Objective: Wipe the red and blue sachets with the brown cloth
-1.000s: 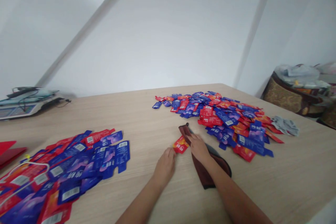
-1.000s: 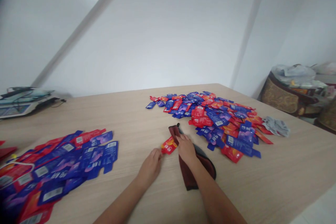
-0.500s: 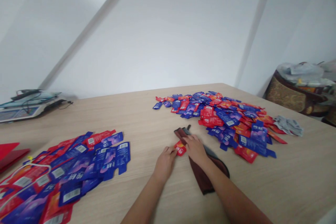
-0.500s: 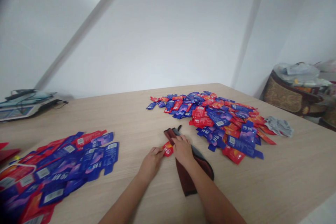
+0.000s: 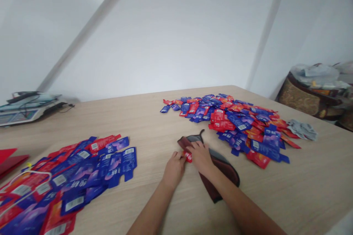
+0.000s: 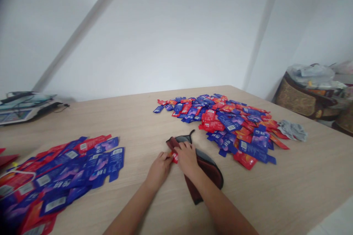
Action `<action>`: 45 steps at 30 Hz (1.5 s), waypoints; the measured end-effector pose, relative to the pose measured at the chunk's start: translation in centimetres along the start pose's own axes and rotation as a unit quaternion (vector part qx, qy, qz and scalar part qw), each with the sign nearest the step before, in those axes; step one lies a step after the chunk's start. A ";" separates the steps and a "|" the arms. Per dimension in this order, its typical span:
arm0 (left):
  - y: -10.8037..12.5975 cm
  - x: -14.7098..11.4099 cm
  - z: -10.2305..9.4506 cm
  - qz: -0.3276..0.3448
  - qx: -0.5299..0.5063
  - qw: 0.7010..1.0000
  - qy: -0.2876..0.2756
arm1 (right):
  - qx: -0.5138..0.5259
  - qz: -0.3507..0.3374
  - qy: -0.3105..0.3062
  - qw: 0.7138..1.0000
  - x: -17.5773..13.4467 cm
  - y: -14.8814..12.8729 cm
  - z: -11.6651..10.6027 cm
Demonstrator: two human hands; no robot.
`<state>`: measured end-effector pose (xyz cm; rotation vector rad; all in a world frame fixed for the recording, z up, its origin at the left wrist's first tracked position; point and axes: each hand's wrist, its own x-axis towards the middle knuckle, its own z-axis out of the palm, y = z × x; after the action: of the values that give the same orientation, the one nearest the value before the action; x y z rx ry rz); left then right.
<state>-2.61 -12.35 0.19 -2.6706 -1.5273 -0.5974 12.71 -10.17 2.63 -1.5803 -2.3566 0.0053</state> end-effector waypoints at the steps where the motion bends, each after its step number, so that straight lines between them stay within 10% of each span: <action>1: 0.0 0.0 0.0 -0.001 0.000 1.000 0.003 | 0.010 -0.026 -0.001 1.000 -0.1 -0.1 0.1; 9: 0.2 -0.2 -0.3 -0.017 0.024 0.999 -0.014 | -0.008 0.108 -0.004 0.994 -0.1 2.7 0.3; 14: 0.2 0.1 -0.4 -0.011 0.022 1.000 -0.008 | 0.000 -0.005 0.023 1.000 -2.4 -0.3 1.5; 24: -0.1 0.3 -0.7 -0.008 -0.013 1.000 0.008 | -0.020 0.018 0.001 1.000 -2.5 -2.3 1.8; 30: -0.3 -0.2 -1.0 -0.025 -0.131 0.990 0.036 | -0.018 0.091 -0.004 0.996 -0.3 2.7 1.1; 33: -0.5 -0.6 -0.7 -0.098 -0.308 0.944 0.071 | -0.008 0.141 0.026 0.990 0.3 6.1 1.2; 39: -0.6 -0.4 0.8 -0.318 -0.596 0.737 0.034 | 0.116 0.116 0.188 0.968 -1.2 4.7 1.1; 45: 0.1 -0.3 1.0 -0.354 -0.565 0.745 -0.002 | 0.082 -0.086 0.011 0.993 -2.6 -2.2 1.4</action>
<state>-2.40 -12.45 -0.78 -2.3875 -2.8628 -2.1420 11.30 -13.14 1.04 -1.2917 -2.3997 0.1380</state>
